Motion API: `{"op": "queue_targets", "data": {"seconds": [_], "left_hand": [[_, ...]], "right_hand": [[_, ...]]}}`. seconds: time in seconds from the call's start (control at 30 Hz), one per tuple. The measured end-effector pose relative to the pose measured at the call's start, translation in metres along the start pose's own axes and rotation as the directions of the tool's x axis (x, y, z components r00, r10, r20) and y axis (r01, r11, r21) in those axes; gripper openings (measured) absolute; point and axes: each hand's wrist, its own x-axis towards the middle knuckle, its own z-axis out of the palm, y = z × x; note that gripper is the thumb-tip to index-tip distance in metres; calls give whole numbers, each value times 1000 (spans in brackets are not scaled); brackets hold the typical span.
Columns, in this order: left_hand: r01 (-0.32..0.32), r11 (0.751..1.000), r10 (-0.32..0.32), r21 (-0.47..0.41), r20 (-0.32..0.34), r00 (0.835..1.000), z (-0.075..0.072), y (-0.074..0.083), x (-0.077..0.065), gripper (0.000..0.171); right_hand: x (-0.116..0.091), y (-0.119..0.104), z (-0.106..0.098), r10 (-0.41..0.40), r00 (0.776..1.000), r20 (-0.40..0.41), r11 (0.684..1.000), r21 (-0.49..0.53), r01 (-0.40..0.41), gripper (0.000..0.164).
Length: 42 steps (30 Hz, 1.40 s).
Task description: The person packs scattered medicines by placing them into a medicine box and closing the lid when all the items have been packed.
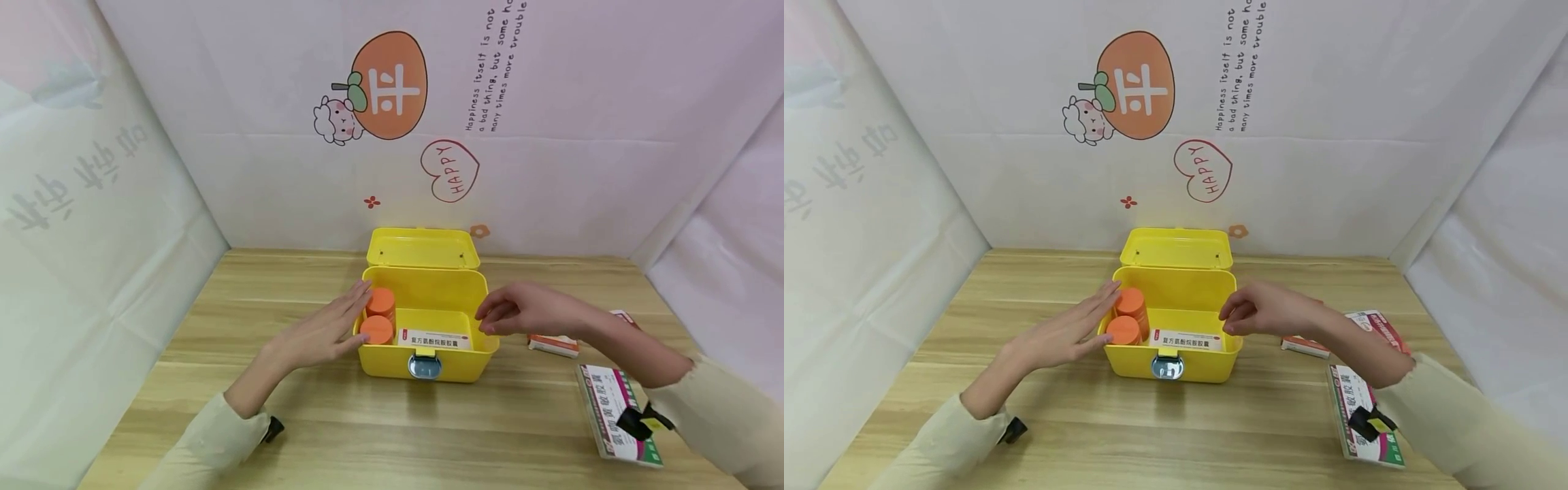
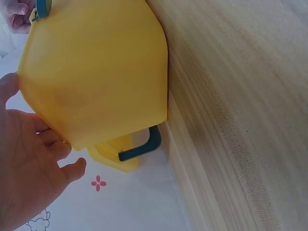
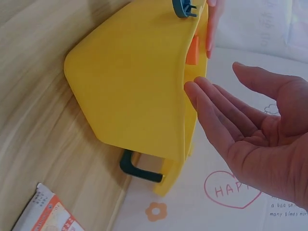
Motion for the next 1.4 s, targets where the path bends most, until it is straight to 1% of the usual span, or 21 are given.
{"op": "queue_targets", "data": {"seconds": [0.13,0.37,0.63,0.8,0.9,1.03,1.17,1.3,1.4], "left_hand": [[-8,1000,8,-6,-12,1000,-1,1,-1,79],[-2,1000,2,-6,-5,1000,-1,1,-1,79],[18,1000,-18,-12,13,1000,1,0,0,80],[16,1000,-16,-16,5,1000,1,0,-1,80],[5,1000,-5,-18,-3,1000,1,-1,-1,79],[2,1000,-2,-22,-3,1000,0,0,-1,79],[3,1000,-3,-22,-2,1000,-1,0,0,80],[-1,1000,1,-19,-3,1000,-1,0,0,80],[-5,1000,5,-18,-8,1000,0,0,-1,80]], "right_hand": [[-10,6,3,-10,1000,-14,1000,29,11,34],[-22,12,9,19,999,-33,993,121,-15,40],[-36,19,13,-25,998,-60,987,157,34,41],[-41,28,13,-65,996,-63,988,137,73,36],[-44,35,14,-44,997,-61,986,156,53,36],[-49,45,18,-2,998,-59,979,206,14,38],[-55,57,23,-7,997,-75,975,221,23,38],[-63,70,28,8,995,-97,974,225,14,36],[-71,80,32,33,994,-106,968,251,-6,37]]}}
